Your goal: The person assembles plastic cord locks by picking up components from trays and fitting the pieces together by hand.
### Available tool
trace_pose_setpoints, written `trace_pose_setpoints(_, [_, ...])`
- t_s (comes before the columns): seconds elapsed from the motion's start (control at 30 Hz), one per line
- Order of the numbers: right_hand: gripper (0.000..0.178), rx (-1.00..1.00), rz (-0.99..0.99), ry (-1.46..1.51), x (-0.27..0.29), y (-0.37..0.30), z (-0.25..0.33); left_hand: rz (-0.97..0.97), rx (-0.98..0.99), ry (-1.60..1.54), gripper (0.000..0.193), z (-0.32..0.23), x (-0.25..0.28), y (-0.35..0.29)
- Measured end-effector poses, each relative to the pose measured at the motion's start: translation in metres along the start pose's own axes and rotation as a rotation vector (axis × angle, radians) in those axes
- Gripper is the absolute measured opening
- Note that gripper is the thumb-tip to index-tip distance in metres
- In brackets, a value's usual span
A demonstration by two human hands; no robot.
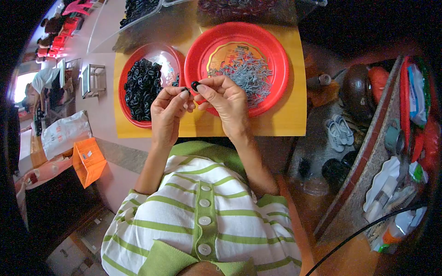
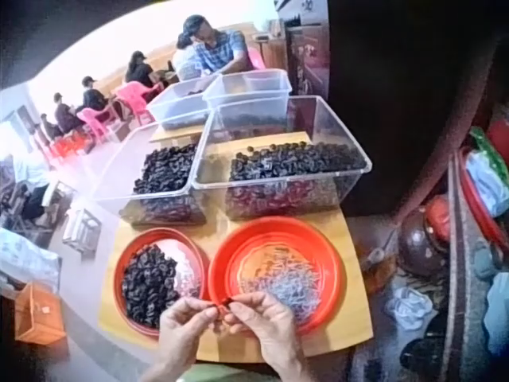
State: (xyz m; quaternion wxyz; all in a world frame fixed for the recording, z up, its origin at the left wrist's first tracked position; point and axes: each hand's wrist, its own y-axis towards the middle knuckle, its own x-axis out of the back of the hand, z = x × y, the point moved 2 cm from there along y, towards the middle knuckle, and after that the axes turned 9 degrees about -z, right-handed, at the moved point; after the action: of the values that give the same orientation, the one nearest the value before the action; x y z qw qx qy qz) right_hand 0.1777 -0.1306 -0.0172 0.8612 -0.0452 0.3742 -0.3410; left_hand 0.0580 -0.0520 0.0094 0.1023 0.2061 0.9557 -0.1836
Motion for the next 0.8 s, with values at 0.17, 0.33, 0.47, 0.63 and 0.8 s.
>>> trace_pose_setpoints(0.17, [0.018,0.038,-0.017,-0.059,0.003,0.001,0.006,-0.008,-0.024,0.042,0.009,0.003,-0.008,0.003])
trace_pose_setpoints(0.33, [0.019,0.097,-0.006,-0.097,0.004,0.001,0.009,-0.026,-0.08,0.091,0.009,0.004,-0.014,0.001])
trace_pose_setpoints(0.47, [0.02,0.084,0.016,-0.109,0.006,0.004,0.008,-0.04,-0.125,0.12,0.009,0.005,-0.014,0.001])
trace_pose_setpoints(0.63, [0.02,0.026,0.036,-0.041,0.008,0.007,0.006,-0.053,-0.15,0.126,0.009,0.004,-0.015,-0.001])
trace_pose_setpoints(0.8, [0.02,0.006,0.042,-0.049,0.01,0.008,0.007,-0.057,-0.153,0.136,0.008,0.003,-0.017,-0.002])
